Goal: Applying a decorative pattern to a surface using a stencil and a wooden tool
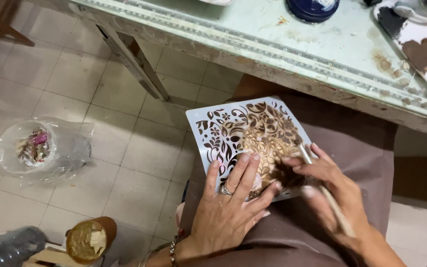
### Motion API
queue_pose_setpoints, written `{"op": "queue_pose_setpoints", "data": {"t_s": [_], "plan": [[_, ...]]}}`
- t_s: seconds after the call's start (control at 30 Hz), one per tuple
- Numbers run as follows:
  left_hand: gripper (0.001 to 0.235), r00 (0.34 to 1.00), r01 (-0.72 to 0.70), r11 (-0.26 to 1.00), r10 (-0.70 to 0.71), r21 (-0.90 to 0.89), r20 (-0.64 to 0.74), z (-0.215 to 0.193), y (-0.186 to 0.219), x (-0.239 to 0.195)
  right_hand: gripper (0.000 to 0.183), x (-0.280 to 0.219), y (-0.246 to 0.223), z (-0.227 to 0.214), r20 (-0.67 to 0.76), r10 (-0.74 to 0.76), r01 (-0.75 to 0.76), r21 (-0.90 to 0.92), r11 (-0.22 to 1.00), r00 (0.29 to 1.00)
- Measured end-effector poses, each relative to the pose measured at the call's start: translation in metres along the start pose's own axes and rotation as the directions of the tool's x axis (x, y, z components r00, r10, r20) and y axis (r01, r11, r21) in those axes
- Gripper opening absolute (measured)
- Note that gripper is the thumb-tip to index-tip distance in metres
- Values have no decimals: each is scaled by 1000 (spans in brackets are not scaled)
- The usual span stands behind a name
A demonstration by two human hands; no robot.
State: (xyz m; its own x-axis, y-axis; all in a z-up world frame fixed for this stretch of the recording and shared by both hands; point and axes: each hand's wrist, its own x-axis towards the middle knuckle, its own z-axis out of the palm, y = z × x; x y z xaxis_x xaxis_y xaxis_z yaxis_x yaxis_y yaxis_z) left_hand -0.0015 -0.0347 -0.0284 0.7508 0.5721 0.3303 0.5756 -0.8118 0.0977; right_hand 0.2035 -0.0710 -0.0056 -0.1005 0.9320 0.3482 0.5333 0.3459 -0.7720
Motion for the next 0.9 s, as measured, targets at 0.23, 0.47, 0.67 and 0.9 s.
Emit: {"op": "queue_pose_setpoints", "data": {"t_s": [0.23,0.47,0.67,0.9], "plan": [[58,1000,13,1000,-13,-25,-2,0,0,0,37,-13,-28,4,-132,310,-301,86,950,942],[31,996,32,998,-36,-46,-80,-1,0,-1,11,-6,-30,16,-94,49,-63,-157,985,994],[28,996,51,997,-55,-61,-66,3,2,-2,10,-2,-14,32,-58,-117,106,-158,982,991],[34,999,46,993,-47,-110,-8,7,2,-3,8,1,-19,30,12,-205,197,-341,919,979]]}}
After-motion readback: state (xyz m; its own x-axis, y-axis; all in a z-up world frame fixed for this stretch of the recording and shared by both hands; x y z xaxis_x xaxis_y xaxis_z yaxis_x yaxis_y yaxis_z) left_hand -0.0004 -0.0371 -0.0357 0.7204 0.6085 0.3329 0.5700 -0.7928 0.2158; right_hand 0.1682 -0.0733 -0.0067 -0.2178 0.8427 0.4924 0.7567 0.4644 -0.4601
